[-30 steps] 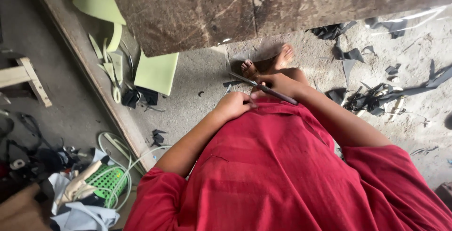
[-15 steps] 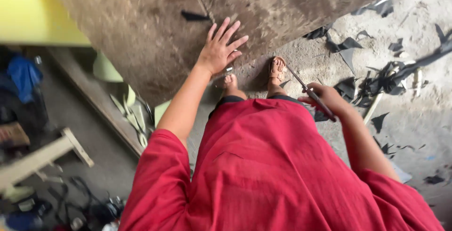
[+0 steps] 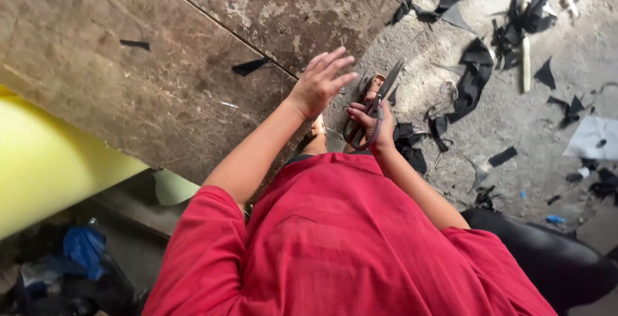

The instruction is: Marking a pattern on a plastic sheet and cutting foam material using scissors

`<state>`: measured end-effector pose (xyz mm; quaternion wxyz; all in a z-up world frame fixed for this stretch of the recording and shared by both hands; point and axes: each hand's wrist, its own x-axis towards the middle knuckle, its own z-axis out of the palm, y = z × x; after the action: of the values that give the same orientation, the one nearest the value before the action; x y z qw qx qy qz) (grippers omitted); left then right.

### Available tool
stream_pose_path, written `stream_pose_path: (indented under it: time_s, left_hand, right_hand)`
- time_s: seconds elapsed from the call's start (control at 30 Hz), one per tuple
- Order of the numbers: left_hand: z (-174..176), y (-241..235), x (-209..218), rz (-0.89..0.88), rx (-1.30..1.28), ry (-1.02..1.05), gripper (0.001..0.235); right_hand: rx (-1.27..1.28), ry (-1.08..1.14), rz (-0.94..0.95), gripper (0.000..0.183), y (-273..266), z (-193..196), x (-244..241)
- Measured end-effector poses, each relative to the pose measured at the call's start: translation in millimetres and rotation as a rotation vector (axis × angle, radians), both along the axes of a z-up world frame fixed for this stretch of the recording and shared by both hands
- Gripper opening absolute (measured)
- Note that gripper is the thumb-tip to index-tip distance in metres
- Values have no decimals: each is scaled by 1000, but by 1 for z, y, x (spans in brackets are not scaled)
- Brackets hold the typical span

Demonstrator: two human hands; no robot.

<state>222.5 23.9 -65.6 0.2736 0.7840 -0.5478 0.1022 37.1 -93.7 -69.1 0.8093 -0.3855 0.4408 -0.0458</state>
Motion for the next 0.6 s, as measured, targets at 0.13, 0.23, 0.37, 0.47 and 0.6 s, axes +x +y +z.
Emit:
stream_pose_path:
  time_s: [0.13,0.23,0.37,0.47,0.6]
  left_hand:
    - [14,-12,-6,-247,-53,-67,22]
    - [15,-20,4,-310,-46,-119,22]
    - [20,-30,14,-367,-20,-130,24]
    - [5,-36,14,-425,1,-124,22]
    - [8,-34,9,-479,24,-60,19]
  right_hand:
    - [-93,-43,-115,60,10,6,1]
    - [-138,-91,-164,62,9,-6,12]
    - [-156,-69,-222,66,17,-13,13]
    - [-124,-71,-284,67,22,-16,19]
    - [-216,-88,-303,62,17,-6,21]
